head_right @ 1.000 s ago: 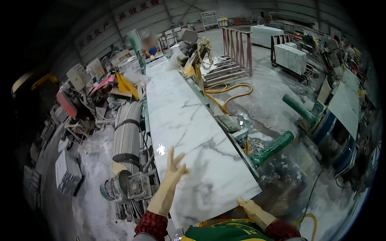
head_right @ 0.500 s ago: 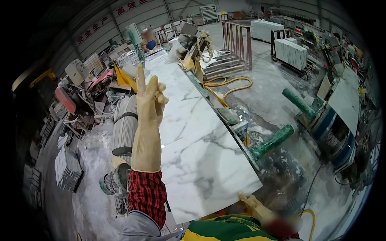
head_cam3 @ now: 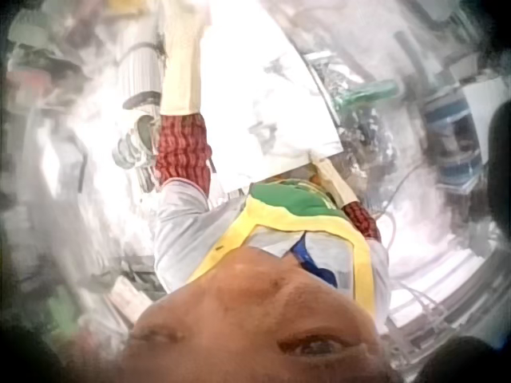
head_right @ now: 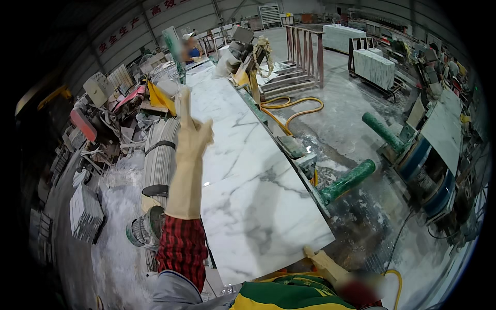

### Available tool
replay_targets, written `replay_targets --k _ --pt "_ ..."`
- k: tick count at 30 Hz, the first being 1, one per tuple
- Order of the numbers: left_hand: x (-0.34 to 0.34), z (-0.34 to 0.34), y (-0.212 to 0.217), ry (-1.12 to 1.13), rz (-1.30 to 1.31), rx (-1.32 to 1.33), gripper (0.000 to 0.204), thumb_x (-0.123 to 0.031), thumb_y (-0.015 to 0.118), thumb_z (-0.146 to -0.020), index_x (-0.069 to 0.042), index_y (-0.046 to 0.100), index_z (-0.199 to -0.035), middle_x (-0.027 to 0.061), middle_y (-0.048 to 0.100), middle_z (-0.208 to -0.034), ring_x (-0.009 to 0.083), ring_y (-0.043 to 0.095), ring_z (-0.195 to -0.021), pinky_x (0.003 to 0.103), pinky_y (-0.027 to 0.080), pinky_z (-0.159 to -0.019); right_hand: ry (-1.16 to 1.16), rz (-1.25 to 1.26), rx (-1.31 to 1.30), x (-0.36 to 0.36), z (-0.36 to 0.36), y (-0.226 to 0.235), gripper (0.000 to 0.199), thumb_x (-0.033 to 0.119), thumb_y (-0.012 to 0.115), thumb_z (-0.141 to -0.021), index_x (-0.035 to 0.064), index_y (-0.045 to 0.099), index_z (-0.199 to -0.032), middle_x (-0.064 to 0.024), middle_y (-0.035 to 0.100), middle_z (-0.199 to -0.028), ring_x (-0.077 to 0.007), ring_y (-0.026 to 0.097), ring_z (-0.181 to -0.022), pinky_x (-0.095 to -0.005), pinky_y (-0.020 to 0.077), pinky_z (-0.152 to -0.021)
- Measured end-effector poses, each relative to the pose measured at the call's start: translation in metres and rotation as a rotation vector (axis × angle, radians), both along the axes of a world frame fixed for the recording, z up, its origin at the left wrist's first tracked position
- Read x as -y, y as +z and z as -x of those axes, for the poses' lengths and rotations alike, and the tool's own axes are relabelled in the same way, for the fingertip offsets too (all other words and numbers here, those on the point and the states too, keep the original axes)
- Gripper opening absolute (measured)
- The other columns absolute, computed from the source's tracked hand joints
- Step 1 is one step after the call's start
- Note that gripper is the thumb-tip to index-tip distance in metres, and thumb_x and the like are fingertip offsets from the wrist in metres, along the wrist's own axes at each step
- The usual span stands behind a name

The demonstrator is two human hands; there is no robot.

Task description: The person guides a large white marble slab through a polishing machine using both hands. They repeatedly feed the slab into the machine, allow it to pass through, and then retrieve it to repeat the process.

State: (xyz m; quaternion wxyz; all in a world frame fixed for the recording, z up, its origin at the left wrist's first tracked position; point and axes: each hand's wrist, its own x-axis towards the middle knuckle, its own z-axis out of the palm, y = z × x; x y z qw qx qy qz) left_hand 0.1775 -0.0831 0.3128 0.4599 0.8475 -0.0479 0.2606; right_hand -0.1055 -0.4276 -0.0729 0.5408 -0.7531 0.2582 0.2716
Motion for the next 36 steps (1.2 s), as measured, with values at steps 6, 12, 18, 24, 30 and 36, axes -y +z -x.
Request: replay_targets --k 6,12,18,24,30,36 --pt "-0.042 0.051 -0.238 -0.213 -0.392 -0.464 0.101 -0.037 0.083 -0.098 -0.034 0.024 -0.180 0.0194 0.073 -0.144 0.0392 0.070 -0.131 0.052 0.055 -0.110 -0.037 -0.081 -0.024 -0.014 -0.001 0.011 0.081 0.065 0.074 -0.103 -0.0141 0.075 -0.118 -0.0175 0.078 -0.104 -0.0231 0.070 -0.092 -0.0392 0.0559 -0.078" --pt "-0.061 0.076 -0.304 -0.144 -0.812 -0.166 0.076 -0.043 0.078 -0.096 -0.014 0.053 -0.162 0.0119 0.060 -0.155 0.0360 0.053 -0.144 0.049 0.042 -0.120 -0.076 -0.115 -0.004 -0.006 0.009 0.003 0.084 0.069 0.073 -0.101 -0.0141 0.075 -0.115 -0.0166 0.079 -0.097 -0.0248 0.068 -0.085 -0.0388 0.0553 -0.076" --pt "-0.078 0.044 -0.280 -0.091 -0.877 -0.034 0.051 -0.036 0.075 -0.097 -0.012 0.061 -0.140 0.0136 0.062 -0.141 0.0369 0.058 -0.127 0.050 0.046 -0.107 -0.036 -0.129 0.105 -0.012 0.009 -0.006 0.090 0.075 0.067 -0.101 -0.0138 0.077 -0.113 -0.0199 0.078 -0.096 -0.0272 0.069 -0.086 -0.0427 0.0562 -0.074" --pt "-0.088 0.005 -0.271 -0.063 -0.830 -0.175 0.048 -0.043 0.069 -0.103 -0.012 0.065 -0.140 0.0157 0.071 -0.136 0.0365 0.064 -0.128 0.051 0.048 -0.109 -0.015 -0.169 -0.015 -0.011 0.013 0.008 0.089 0.077 0.065 -0.102 -0.0098 0.081 -0.111 -0.0221 0.078 -0.094 -0.0245 0.072 -0.087 -0.0406 0.0582 -0.081" --pt "-0.102 -0.029 -0.265 -0.119 -0.713 -0.382 0.050 -0.052 0.068 -0.104 -0.007 0.077 -0.125 0.0240 0.080 -0.111 0.0472 0.073 -0.106 0.054 0.058 -0.097 -0.182 -0.179 -0.123 -0.012 0.022 -0.056 0.081 0.068 0.068 -0.106 -0.0069 0.069 -0.136 -0.0197 0.080 -0.120 -0.0309 0.077 -0.100 -0.0465 0.0628 -0.087" --pt "-0.056 0.011 -0.226 -0.175 -0.583 -0.358 0.053 -0.055 0.061 -0.106 -0.006 0.080 -0.103 0.0239 0.079 -0.114 0.0445 0.072 -0.113 0.058 0.057 -0.097 -0.334 -0.799 -0.107 -0.025 0.044 -0.004 0.068 0.046 0.060 -0.117 -0.0151 0.054 -0.148 -0.0304 0.064 -0.145 -0.0378 0.070 -0.128 -0.0488 0.0647 -0.107"
